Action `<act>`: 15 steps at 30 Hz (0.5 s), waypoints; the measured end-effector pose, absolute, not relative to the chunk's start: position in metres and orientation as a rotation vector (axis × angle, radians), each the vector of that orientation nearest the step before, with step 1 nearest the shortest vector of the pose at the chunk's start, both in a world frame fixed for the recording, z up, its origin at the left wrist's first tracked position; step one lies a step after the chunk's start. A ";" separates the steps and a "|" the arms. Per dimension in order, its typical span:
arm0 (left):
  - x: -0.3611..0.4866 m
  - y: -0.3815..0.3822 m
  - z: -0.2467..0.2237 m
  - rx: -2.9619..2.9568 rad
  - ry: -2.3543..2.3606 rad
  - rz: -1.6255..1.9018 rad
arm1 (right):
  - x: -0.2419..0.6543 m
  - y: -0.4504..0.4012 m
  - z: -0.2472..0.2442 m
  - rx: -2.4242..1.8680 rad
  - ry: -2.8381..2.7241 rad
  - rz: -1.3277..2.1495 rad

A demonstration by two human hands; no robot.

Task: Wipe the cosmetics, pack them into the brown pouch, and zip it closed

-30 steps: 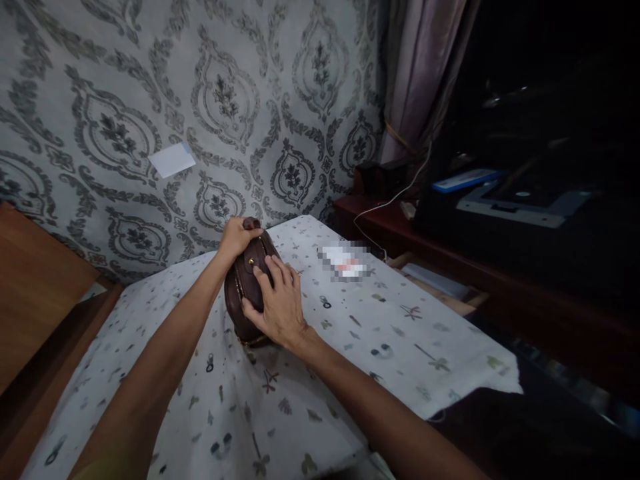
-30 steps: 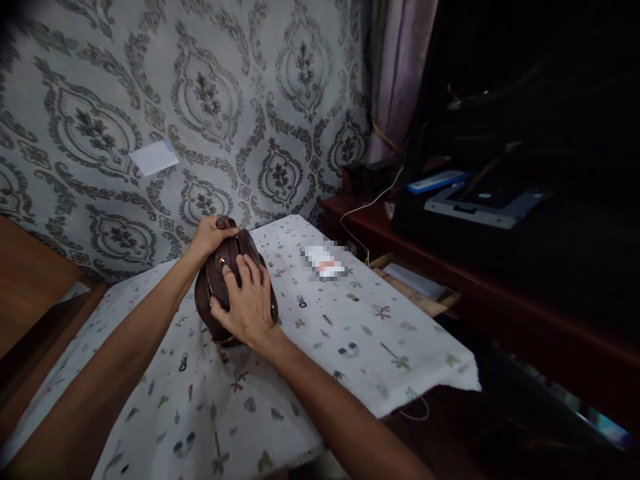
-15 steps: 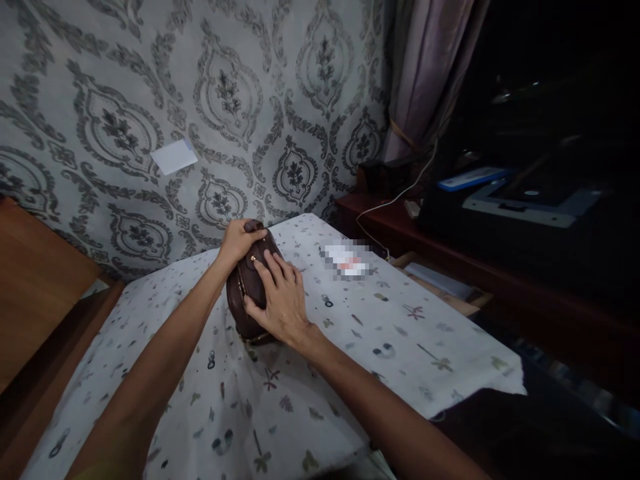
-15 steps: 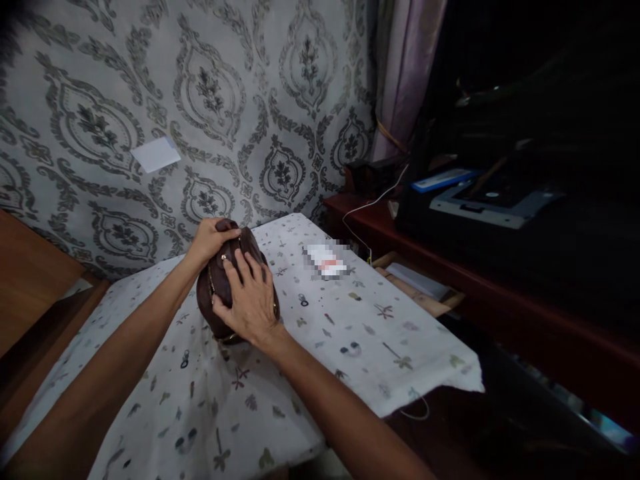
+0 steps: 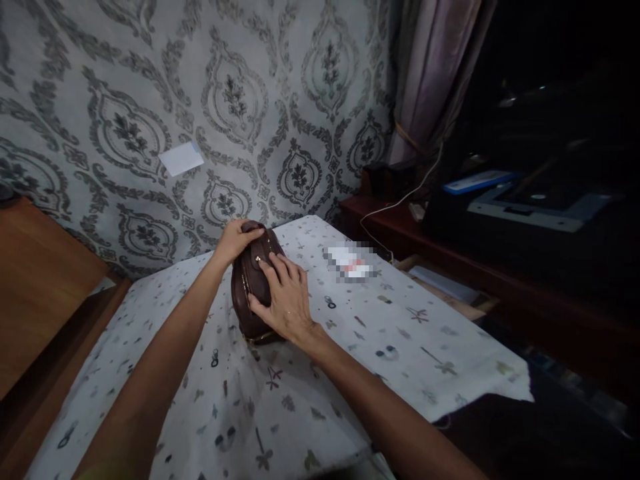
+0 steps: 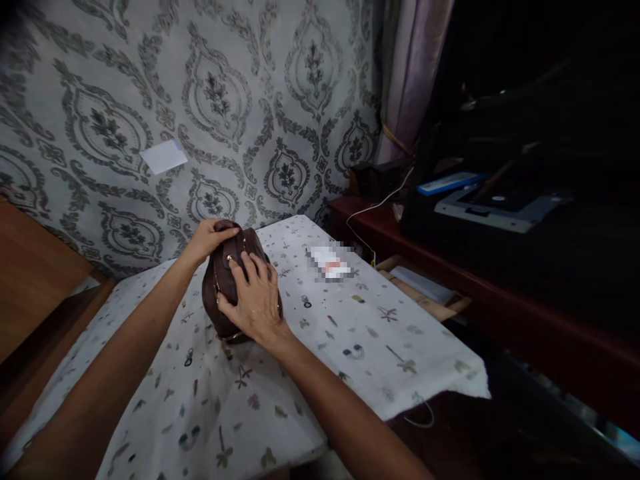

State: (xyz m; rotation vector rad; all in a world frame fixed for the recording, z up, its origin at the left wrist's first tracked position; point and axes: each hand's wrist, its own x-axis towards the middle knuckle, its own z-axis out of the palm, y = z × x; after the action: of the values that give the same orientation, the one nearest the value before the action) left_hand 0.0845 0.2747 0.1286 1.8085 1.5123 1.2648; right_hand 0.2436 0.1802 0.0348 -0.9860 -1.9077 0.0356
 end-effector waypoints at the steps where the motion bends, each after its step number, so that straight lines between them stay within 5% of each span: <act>1: 0.079 0.273 0.129 1.791 1.509 1.284 | 0.243 0.180 0.034 -0.984 -1.906 0.031; 15: 0.045 0.252 0.108 1.604 1.598 1.426 | 0.243 0.180 0.032 -0.975 -1.910 0.009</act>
State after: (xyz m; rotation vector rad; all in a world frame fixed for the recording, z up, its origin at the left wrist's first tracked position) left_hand 0.0452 0.2522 0.1079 1.6038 1.5983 1.4265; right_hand 0.2428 0.1803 0.0317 -0.9748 -1.9103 0.0088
